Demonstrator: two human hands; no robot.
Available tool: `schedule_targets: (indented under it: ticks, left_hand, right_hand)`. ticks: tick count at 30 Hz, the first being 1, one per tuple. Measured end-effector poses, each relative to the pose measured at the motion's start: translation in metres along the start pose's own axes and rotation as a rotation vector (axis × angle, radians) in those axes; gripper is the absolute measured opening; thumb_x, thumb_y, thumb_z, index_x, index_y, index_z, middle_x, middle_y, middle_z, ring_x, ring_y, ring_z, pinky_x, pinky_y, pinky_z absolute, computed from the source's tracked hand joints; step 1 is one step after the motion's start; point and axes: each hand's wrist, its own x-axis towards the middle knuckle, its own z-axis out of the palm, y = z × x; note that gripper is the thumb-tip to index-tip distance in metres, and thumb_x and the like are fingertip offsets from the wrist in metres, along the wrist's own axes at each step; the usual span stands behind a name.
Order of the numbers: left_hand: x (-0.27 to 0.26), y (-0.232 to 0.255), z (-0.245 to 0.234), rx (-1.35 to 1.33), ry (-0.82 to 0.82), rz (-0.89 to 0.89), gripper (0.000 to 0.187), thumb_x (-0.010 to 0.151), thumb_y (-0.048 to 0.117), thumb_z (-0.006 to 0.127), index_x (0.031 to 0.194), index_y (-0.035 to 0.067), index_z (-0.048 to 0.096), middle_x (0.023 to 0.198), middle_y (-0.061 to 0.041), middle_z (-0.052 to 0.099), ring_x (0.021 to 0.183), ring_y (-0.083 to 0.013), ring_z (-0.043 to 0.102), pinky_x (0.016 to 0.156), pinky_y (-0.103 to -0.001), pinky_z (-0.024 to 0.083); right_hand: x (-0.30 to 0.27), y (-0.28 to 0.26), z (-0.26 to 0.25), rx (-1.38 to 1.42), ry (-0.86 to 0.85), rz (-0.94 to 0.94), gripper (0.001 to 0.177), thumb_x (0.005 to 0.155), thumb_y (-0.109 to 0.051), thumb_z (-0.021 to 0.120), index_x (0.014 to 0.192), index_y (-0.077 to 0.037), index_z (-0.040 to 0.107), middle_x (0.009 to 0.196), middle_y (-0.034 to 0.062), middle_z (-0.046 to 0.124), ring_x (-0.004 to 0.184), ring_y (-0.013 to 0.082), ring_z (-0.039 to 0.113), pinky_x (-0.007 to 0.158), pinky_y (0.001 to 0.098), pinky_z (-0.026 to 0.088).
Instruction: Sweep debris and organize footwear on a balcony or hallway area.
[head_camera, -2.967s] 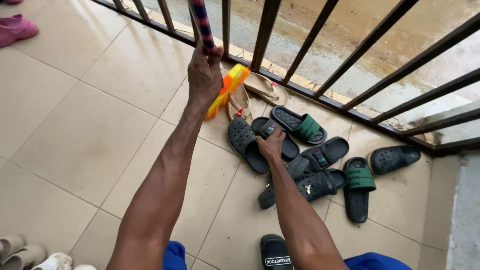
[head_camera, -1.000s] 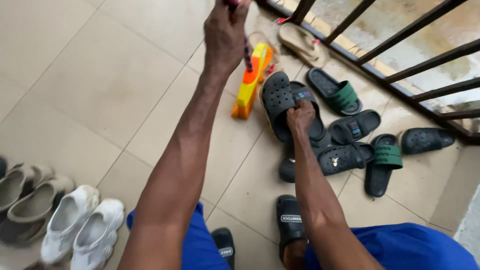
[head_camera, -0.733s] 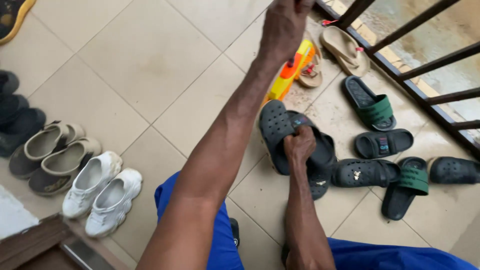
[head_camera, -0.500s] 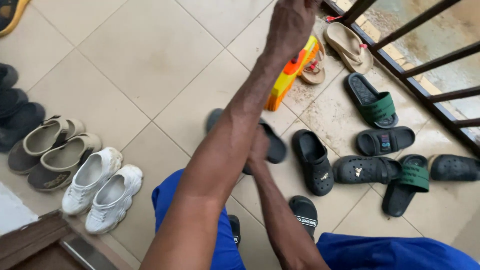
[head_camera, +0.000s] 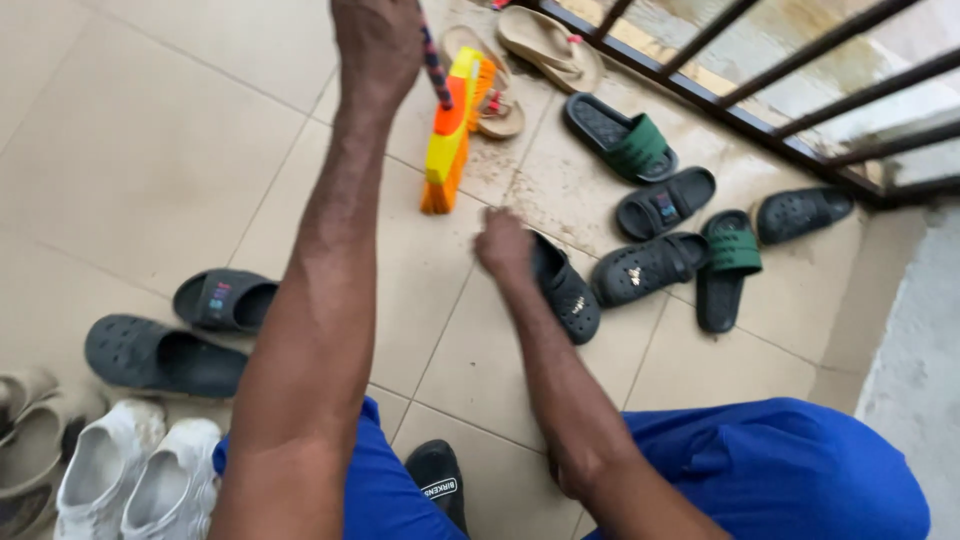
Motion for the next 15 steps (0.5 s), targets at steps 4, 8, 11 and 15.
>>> schedule_targets:
  ticks: [4,8,11,15]
  left_hand:
    - [0.013,0.013,-0.005,-0.3,-0.08,-0.247,0.024,0.104,0.011,0.057,0.082,0.003,0.06,0.063,-0.01,0.058,0.057,-0.0271,0.065,0.053,-0.041,0.049]
    - [0.025,0.026,-0.013,-0.417,-0.143,-0.404,0.028,0.108,0.011,0.057,0.082,0.0,0.059,0.06,-0.008,0.058,0.053,-0.021,0.068,0.048,-0.035,0.052]
    - [0.032,0.032,-0.022,-0.517,-0.147,-0.451,0.028,0.112,0.012,0.057,0.09,-0.004,0.06,0.07,-0.006,0.067,0.06,-0.0153,0.075,0.05,-0.027,0.06]
    - [0.03,0.032,-0.031,-0.537,-0.181,-0.421,0.029,0.118,0.023,0.055,0.111,-0.005,0.057,0.089,-0.008,0.067,0.072,-0.0137,0.076,0.062,-0.026,0.062]
  right_hand:
    - [-0.021,0.033,-0.115,-0.402,-0.273,0.313,0.042,0.079,-0.026,0.075,0.121,-0.022,0.072,0.137,0.0113,0.055,0.131,0.0385,0.049,0.104,0.0628,0.044]
    - [-0.046,0.057,-0.116,-0.341,-0.65,0.414,0.072,0.065,-0.044,0.092,0.131,-0.028,0.068,0.148,0.011,0.043,0.139,0.0408,0.039,0.107,0.0628,0.04]
    - [-0.038,0.098,-0.081,-0.327,-0.564,0.353,0.076,0.056,-0.04,0.096,0.127,-0.032,0.071,0.142,0.0111,0.05,0.13,0.0427,0.048,0.1,0.0571,0.049]
    - [-0.007,0.114,-0.108,-0.11,-0.406,0.426,0.07,0.063,-0.065,0.084,0.107,-0.011,0.08,0.112,0.0161,0.076,0.102,0.0342,0.074,0.09,0.0452,0.059]
